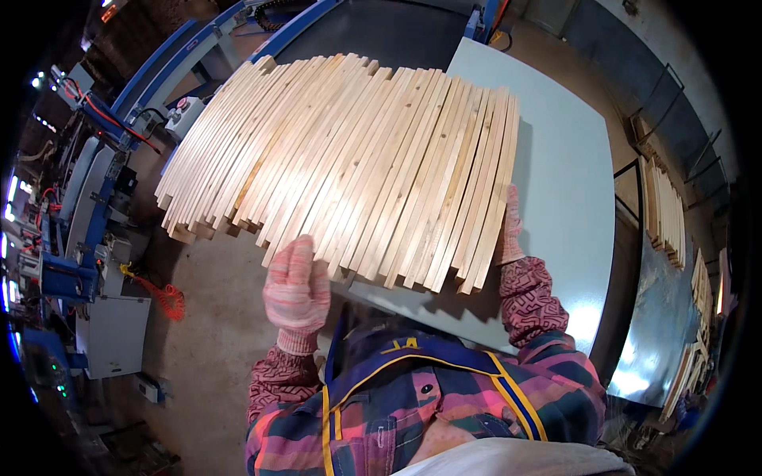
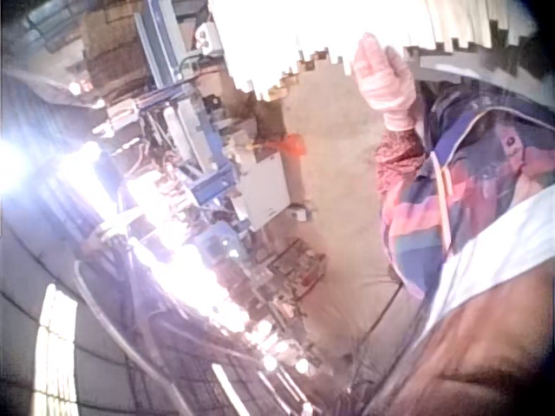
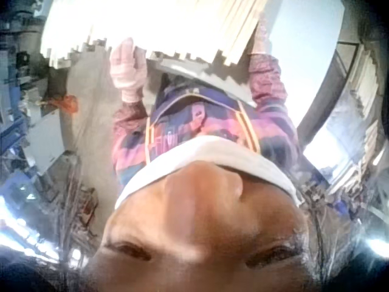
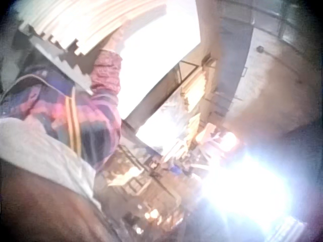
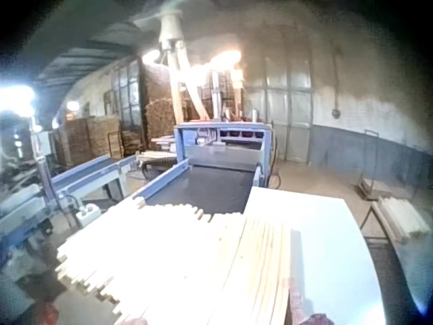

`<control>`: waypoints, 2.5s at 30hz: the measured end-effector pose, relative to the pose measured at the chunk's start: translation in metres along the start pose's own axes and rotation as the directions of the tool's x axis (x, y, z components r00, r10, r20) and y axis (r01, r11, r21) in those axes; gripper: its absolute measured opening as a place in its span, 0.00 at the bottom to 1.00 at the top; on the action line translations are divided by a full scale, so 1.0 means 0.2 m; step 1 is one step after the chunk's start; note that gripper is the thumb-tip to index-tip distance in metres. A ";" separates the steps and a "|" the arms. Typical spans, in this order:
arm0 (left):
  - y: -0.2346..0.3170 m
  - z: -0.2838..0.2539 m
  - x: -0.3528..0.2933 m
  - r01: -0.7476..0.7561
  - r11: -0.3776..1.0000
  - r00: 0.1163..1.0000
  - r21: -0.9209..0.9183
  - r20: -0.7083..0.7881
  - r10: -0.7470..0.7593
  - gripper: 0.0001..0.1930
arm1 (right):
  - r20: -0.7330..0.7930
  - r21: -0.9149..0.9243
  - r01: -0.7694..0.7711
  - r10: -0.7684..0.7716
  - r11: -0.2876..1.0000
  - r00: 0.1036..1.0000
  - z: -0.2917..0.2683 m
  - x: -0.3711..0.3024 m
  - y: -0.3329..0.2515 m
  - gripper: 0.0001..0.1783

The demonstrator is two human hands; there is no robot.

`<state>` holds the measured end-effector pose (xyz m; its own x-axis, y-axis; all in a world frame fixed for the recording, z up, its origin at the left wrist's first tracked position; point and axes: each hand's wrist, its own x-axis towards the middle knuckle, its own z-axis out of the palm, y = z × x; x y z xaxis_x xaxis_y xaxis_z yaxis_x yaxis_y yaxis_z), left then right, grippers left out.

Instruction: The person picks up stacks of wooden planks from a metal table and places them onto a conveyor belt. They then use a coiled orange air hose to blow dust off the machinery and the floor before returning to handle more planks.

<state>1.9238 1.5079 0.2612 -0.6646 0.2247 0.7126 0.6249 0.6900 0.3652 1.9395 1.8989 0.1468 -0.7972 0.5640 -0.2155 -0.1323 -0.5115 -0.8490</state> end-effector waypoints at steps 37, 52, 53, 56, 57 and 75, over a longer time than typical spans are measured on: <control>-2.36 -0.22 1.18 0.024 0.931 0.960 0.363 0.250 -0.122 0.27 | 0.042 -0.876 -0.098 -0.277 -0.472 0.960 1.22 0.10 0.12 0.27; -2.76 0.19 1.48 -0.046 0.778 0.928 0.626 0.315 -0.199 0.22 | 0.045 -0.989 -0.040 -0.534 -0.146 0.845 1.13 0.11 0.19 0.31; -2.71 0.21 1.49 -0.045 0.773 0.925 0.633 0.318 -0.207 0.22 | 0.033 -0.978 -0.081 -0.518 -0.194 0.855 1.10 0.11 0.17 0.32; -2.77 0.19 1.44 -0.001 0.787 0.951 0.617 0.243 -0.189 0.24 | -0.024 -0.963 -0.148 -0.478 -0.224 0.878 1.10 0.12 0.18 0.35; -2.74 0.18 1.45 0.011 0.784 0.938 0.621 0.266 -0.223 0.25 | -0.051 -0.962 -0.168 -0.464 -0.215 0.884 1.11 0.13 0.19 0.36; -0.57 0.51 0.50 0.429 0.804 0.316 -0.413 0.902 0.295 0.44 | -0.082 -0.960 -0.202 -0.496 -0.193 0.864 1.24 0.02 0.10 0.37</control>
<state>1.7448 1.5214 0.2300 -0.3953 0.8948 -0.2074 0.3863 0.3669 0.8463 1.7872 1.7307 0.2491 -0.5749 0.7945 0.1957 0.7520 0.6073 -0.2562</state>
